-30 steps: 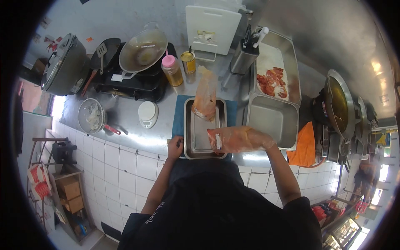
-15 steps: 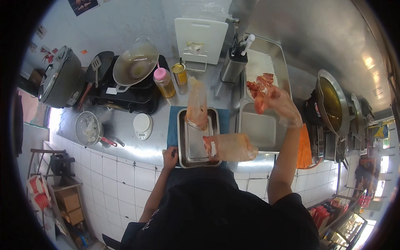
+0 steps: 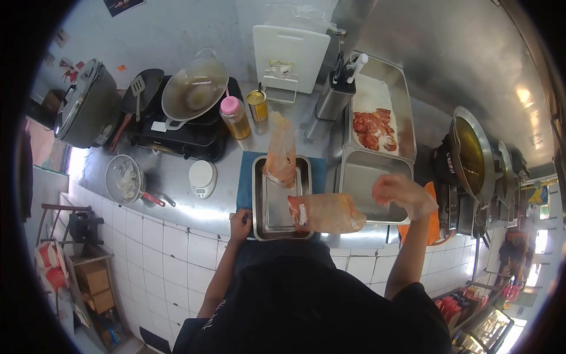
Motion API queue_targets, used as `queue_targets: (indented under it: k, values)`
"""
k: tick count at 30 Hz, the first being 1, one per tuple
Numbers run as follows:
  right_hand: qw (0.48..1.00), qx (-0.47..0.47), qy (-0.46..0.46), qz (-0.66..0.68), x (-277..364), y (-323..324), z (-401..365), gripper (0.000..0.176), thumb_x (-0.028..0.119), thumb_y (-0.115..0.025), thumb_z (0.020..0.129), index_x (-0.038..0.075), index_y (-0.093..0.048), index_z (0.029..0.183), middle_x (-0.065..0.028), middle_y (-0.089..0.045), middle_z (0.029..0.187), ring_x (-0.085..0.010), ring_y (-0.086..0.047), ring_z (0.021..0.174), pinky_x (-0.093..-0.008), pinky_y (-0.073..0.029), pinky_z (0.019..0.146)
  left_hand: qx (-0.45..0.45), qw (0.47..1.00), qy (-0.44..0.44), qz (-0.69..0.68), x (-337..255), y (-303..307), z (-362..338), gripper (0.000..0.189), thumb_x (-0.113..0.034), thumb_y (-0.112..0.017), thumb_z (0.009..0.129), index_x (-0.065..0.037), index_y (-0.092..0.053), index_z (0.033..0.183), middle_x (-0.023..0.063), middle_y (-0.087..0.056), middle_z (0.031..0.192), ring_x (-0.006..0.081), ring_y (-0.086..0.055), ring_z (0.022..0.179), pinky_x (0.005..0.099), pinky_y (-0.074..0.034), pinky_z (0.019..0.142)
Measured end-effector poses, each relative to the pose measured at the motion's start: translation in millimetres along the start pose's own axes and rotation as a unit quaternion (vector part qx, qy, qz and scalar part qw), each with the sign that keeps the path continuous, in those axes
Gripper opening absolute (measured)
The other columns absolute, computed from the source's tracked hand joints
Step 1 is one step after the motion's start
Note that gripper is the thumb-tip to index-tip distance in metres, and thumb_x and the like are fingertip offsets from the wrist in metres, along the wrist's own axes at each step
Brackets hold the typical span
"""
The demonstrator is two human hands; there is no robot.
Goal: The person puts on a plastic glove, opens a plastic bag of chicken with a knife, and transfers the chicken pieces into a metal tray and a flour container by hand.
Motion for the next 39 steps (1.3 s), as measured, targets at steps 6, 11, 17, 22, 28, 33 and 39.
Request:
queue_targets:
  k: [6, 11, 17, 22, 28, 33, 39]
  values:
    - [0.966, 0.122, 0.023, -0.228, -19.4, -62.5, 2.5, 0.023, 0.016, -0.066, 0.099, -0.001, -0.071, 0.113, -0.0110, -0.075, 0.108, -0.0243, -0.070, 0.102, -0.0350, -0.055, 0.094, -0.012, 0.998, -0.049, 0.029, -2.3, -3.4, 2.5, 0.007, -0.002, -0.066, 0.094, -0.003, -0.071, 0.099, 0.0129, -0.062, 0.078, 0.0263, -0.060, 0.065, 0.0381, -0.047, 0.062]
    - [0.910, 0.084, 0.214, -0.346, -64.7, -134.7, 63.9, 0.032, 0.006, -0.063, 0.097, 0.008, -0.070, 0.128, -0.0150, -0.072, 0.121, -0.0284, -0.068, 0.115, -0.0363, -0.052, 0.102, -0.009, 0.998, -0.052, 0.017, -5.7, -4.2, 5.4, 0.009, 0.001, -0.067, 0.091, -0.002, -0.070, 0.098, 0.0141, -0.062, 0.079, 0.0279, -0.060, 0.065, 0.0392, -0.047, 0.061]
    - [0.870, 0.153, 0.253, -0.394, -49.7, -192.4, 125.4, 0.025, 0.014, -0.064, 0.100, 0.010, -0.072, 0.124, -0.0107, -0.073, 0.120, -0.0238, -0.069, 0.113, -0.0334, -0.052, 0.103, -0.014, 0.997, -0.077, 0.023, -4.7, -4.7, 6.2, 0.010, 0.001, -0.066, 0.090, -0.003, -0.069, 0.098, 0.0142, -0.062, 0.080, 0.0280, -0.060, 0.065, 0.0381, -0.048, 0.062]
    - [0.814, 0.158, 0.260, -0.494, -48.3, -225.9, 151.9, 0.025, 0.016, -0.064, 0.099, 0.011, -0.074, 0.121, -0.0080, -0.074, 0.116, -0.0229, -0.069, 0.111, -0.0355, -0.050, 0.102, -0.002, 0.999, -0.036, 0.015, -3.6, -4.7, 5.8, 0.011, 0.001, -0.066, 0.090, -0.003, -0.069, 0.100, 0.0132, -0.063, 0.080, 0.0252, -0.061, 0.065, 0.0369, -0.048, 0.062]
    - [0.439, 0.197, 0.299, -0.824, -39.4, -255.4, 123.2, 0.025, 0.017, -0.064, 0.097, 0.012, -0.078, 0.117, -0.0047, -0.075, 0.112, -0.0218, -0.069, 0.107, -0.0380, -0.049, 0.101, -0.008, 1.000, -0.029, -0.001, -2.0, -4.6, 3.9, 0.013, 0.001, -0.066, 0.091, -0.003, -0.071, 0.102, 0.0120, -0.064, 0.080, 0.0236, -0.060, 0.064, 0.0361, -0.048, 0.062]
    - [0.166, 0.239, 0.341, -0.894, -18.3, -264.0, 79.0, 0.025, 0.019, -0.064, 0.096, 0.014, -0.081, 0.114, -0.0020, -0.075, 0.108, -0.0209, -0.069, 0.105, -0.0401, -0.048, 0.100, -0.012, 0.999, -0.035, 0.001, 0.7, -5.0, 2.4, 0.012, -0.001, -0.066, 0.092, -0.004, -0.071, 0.103, 0.0118, -0.063, 0.080, 0.0236, -0.060, 0.065, 0.0362, -0.048, 0.062]
    - [0.376, 0.030, 0.385, -0.842, -49.7, -250.5, 94.7, 0.021, 0.015, -0.065, 0.088, 0.005, -0.078, 0.102, -0.0083, -0.072, 0.091, -0.0266, -0.068, 0.093, -0.0409, -0.049, 0.092, 0.000, 0.999, -0.032, -0.001, 2.3, -5.5, 3.3, 0.011, -0.002, -0.066, 0.092, -0.003, -0.070, 0.102, 0.0128, -0.064, 0.081, 0.0252, -0.062, 0.067, 0.0373, -0.049, 0.063]
Point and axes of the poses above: each hand's wrist, its own z-axis towards the middle knuckle, its own y-axis out of the back of the hand, x = y × z, the point moved 3 cm from there along z, towards the middle knuckle
